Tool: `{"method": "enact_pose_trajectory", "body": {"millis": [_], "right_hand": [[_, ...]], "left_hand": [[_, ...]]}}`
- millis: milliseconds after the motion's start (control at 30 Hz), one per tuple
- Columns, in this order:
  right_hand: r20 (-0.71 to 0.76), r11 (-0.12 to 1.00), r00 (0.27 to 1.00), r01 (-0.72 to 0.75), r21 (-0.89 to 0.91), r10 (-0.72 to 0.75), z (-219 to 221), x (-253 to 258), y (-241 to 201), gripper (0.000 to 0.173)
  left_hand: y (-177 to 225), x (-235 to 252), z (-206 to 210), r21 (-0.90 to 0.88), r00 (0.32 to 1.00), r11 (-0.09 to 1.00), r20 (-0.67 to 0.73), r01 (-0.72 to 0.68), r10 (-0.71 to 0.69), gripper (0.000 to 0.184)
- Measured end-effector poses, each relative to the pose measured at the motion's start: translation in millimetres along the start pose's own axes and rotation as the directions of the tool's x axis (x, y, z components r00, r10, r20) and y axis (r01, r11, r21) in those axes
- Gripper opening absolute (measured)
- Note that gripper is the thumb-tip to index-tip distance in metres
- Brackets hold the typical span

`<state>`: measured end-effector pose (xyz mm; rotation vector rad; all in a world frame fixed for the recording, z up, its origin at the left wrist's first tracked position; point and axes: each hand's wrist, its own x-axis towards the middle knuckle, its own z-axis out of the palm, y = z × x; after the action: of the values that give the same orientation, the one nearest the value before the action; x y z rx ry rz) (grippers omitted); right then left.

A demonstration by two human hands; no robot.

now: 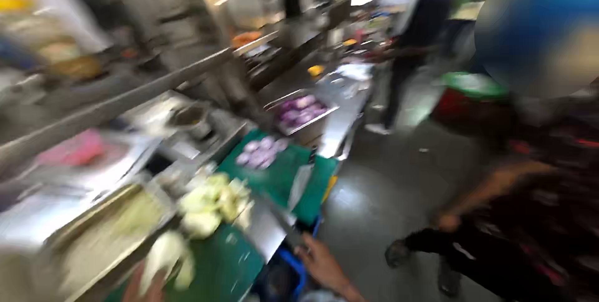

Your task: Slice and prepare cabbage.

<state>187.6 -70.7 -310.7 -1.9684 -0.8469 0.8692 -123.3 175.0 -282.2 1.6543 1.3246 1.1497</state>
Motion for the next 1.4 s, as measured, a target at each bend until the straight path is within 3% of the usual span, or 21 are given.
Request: {"method": "enact_pose_trajectory", "body": {"millis": [67,167,300,367,400,500,567,667,767,867,967,1167,1300,1400], "right_hand": [[0.136,0.997,0.990,0.035,-0.075,-0.025,13.3,4.1,-7.3,0.038],[0.368,0.964,0.922,0.196,-0.180,-0.118,44.8,6.4,-23.2,0.036],[0.718,0.836,0.692,0.434,-0.336,-0.070,97.4,5.8,-67.1,0.035],[0.797,0.762,0.604,0.514,-0.395,0.005,125.9,10.0,-85.2,0.034],[0.794,0.739,0.607,0.520,-0.428,0.033,137.3,14.5,-89.1,0.035],[0.619,0.719,0.785,0.434,-0.543,-0.005,151.6,60.5,-116.2,0.037],[0.520,0.755,0.853,0.365,-0.545,-0.038,138.6,83.6,-129.2,0.035],[0.550,0.898,0.828,0.321,-0.302,-0.111,112.1,86.1,-137.2,0.033],[0.569,0.985,0.807,0.090,0.147,-0.158,100.5,67.3,-135.9,0.051],[0.551,0.917,0.811,-0.048,0.395,-0.195,101.2,59.1,-138.9,0.061],[0.522,0.888,0.839,-0.113,0.445,-0.155,97.4,66.2,-136.9,0.066],[0.422,0.686,0.906,-0.281,0.671,-0.041,74.7,71.1,-129.0,0.041],[0.338,0.542,0.936,-0.334,0.771,0.096,73.6,73.2,-125.2,0.037],[0.274,0.451,0.949,-0.314,0.835,0.155,75.2,71.5,-125.8,0.036]], "left_hand": [[26.9,-3.1,-6.2,-0.025,0.976,0.985,-0.128,0.172,-0.174,0.054],[34.3,-13.8,-40.6,-0.075,0.946,0.958,-0.154,0.275,-0.284,0.053],[45.3,-35.8,-66.3,-0.291,0.915,0.909,-0.183,0.299,-0.360,0.048],[43.2,-51.5,-73.2,-0.349,0.899,0.885,-0.199,0.307,-0.390,0.048],[40.0,-62.7,-75.5,-0.364,0.890,0.875,-0.201,0.319,-0.409,0.049],[30.8,-73.5,-76.3,-0.390,0.872,0.866,-0.243,0.313,-0.425,0.052],[29.6,-88.5,-72.5,-0.390,0.868,0.859,-0.230,0.331,-0.439,0.058],[32.1,-102.5,-63.6,-0.394,0.879,0.847,-0.169,0.355,-0.447,0.062],[39.4,-103.1,-42.4,-0.391,0.894,0.833,-0.051,0.392,-0.445,0.063],[52.7,-94.8,-19.0,-0.313,0.912,0.859,0.085,0.406,-0.400,0.066],[64.9,-82.4,0.0,-0.343,0.929,0.863,0.146,0.371,-0.341,0.063],[76.6,-63.0,29.5,-0.465,0.944,0.828,0.251,0.313,-0.216,0.074],[80.8,-56.4,51.9,-0.573,0.948,0.769,0.287,0.283,-0.136,0.051],[85.2,-52.3,66.1,-0.522,0.963,0.821,0.242,0.232,-0.119,0.046]]}}
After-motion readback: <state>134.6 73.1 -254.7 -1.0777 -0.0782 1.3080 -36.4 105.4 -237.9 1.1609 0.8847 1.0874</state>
